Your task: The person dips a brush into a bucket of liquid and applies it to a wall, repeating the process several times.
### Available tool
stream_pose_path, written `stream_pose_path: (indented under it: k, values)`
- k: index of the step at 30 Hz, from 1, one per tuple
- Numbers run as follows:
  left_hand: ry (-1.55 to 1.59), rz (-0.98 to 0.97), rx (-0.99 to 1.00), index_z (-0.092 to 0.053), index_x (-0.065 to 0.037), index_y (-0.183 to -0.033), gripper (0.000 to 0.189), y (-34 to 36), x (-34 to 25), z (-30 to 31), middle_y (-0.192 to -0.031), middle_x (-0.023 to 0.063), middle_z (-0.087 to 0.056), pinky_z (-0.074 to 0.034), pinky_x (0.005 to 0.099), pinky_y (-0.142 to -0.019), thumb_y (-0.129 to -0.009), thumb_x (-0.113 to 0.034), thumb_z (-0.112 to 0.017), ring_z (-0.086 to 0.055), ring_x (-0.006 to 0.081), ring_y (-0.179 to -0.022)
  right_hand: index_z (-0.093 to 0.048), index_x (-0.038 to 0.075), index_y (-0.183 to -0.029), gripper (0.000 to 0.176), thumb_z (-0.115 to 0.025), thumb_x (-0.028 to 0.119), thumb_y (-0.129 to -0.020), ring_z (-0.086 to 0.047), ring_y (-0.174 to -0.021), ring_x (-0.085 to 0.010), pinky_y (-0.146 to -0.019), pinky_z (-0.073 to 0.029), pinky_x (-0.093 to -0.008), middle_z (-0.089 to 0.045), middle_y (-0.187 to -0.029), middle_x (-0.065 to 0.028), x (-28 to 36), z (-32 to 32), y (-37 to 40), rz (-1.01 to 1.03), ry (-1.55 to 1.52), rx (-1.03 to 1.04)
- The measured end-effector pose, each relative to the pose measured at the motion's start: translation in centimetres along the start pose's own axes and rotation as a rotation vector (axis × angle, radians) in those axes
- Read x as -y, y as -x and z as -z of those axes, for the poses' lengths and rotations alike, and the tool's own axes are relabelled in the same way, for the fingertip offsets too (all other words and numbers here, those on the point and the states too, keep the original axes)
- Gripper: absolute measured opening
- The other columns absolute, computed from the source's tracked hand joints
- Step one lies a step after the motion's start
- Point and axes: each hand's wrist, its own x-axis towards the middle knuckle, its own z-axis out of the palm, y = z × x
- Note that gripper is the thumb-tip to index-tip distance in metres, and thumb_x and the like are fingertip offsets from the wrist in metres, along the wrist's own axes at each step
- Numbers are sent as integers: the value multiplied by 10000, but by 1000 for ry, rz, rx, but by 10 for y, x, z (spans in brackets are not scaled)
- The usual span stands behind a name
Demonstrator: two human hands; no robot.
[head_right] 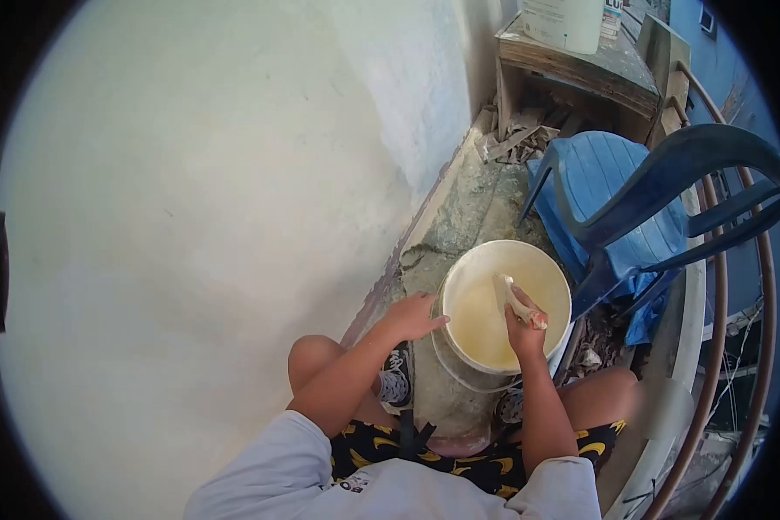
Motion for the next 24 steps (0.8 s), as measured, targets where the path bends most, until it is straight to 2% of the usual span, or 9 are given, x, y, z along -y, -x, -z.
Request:
stream_pose_path:
  k: [2, 4, 7, 12, 15, 17, 21, 23, 24]
  values:
    - [97, -141, -82, -541, -34, -1172, 417, 4, 2, -5, -1152, 176, -565, -457, 430, -877, -863, -314, -561, -556, 348, -1048, -615, -2, -1131, 392, -626, -15, -739, -648, -841, -202, -774, -494, -281, -663, -918, -132, -4, 9, -3, -242, 290, 318]
    - [189, -292, -183, -603, -23, -1013, 215, 9, 13, -9, -1046, 142, -610, -471, 411, -822, -848, -157, -567, -586, 333, -963, -603, -29, -1128, 395, -619, -47, -734, -645, -914, -216, -825, -489, -289, -656, -975, -140, -2, 13, 4, -310, 130, 225]
    - [315, -428, -328, -624, -8, -856, 73, 33, 2, 21, -985, 108, -627, -485, 364, -765, -789, -27, -601, -610, 295, -888, -554, -62, -1160, 447, -623, -39, -719, -618, -866, -195, -783, -484, -296, -626, -997, -146, -14, 1, 0, -113, -166, 27]
    - [345, -489, -469, -616, -23, -820, 91, 81, -14, 47, -977, 88, -630, -483, 338, -744, -786, -95, -659, -614, 260, -864, -523, -75, -1190, 480, -608, -42, -719, -601, -929, -187, -842, -463, -298, -614, -1037, -155, 11, 19, -12, -173, -202, 103]
    - [367, -439, -505, -606, -32, -822, 139, 106, -5, 46, -986, 84, -625, -480, 328, -741, -795, -149, -677, -610, 255, -860, -517, -87, -1180, 477, -616, -15, -719, -621, -859, -188, -787, -492, -295, -626, -981, -131, 43, 37, -16, -132, -488, -25]
    - [384, -415, -532, -599, -31, -819, 156, 122, 0, 48, -1007, 83, -621, -481, 322, -736, -804, -165, -678, -609, 251, -865, -527, -68, -1150, 424, -618, 0, -742, -628, -885, -205, -806, -501, -319, -627, -988, -122, 46, 42, -22, -475, -722, -112]
    - [330, -321, -585, -608, -38, -873, 154, 160, 1, 59, -1033, 90, -614, -492, 320, -734, -798, -156, -673, -606, 258, -898, -528, -45, -1131, 362, -609, 32, -787, -639, -866, -218, -814, -509, -350, -632, -1002, -100, 61, 43, -24, -432, -1126, -141]
    - [344, -288, -606, -611, -39, -890, 159, 179, 0, 59, -1044, 91, -610, -494, 322, -738, -799, -156, -668, -605, 258, -907, -547, -55, -1115, 352, -625, 57, -791, -638, -884, -226, -801, -505, -341, -632, -1014, -108, 70, 49, -20, -412, -1080, -113]
    - [257, -281, -648, -615, -41, -896, 178, 186, -1, 59, -1056, 88, -608, -490, 337, -761, -798, -179, -670, -601, 266, -922, -566, -59, -1083, 331, -638, 62, -783, -637, -890, -237, -800, -498, -338, -638, -998, -117, 60, 48, -21, -240, -746, -87]
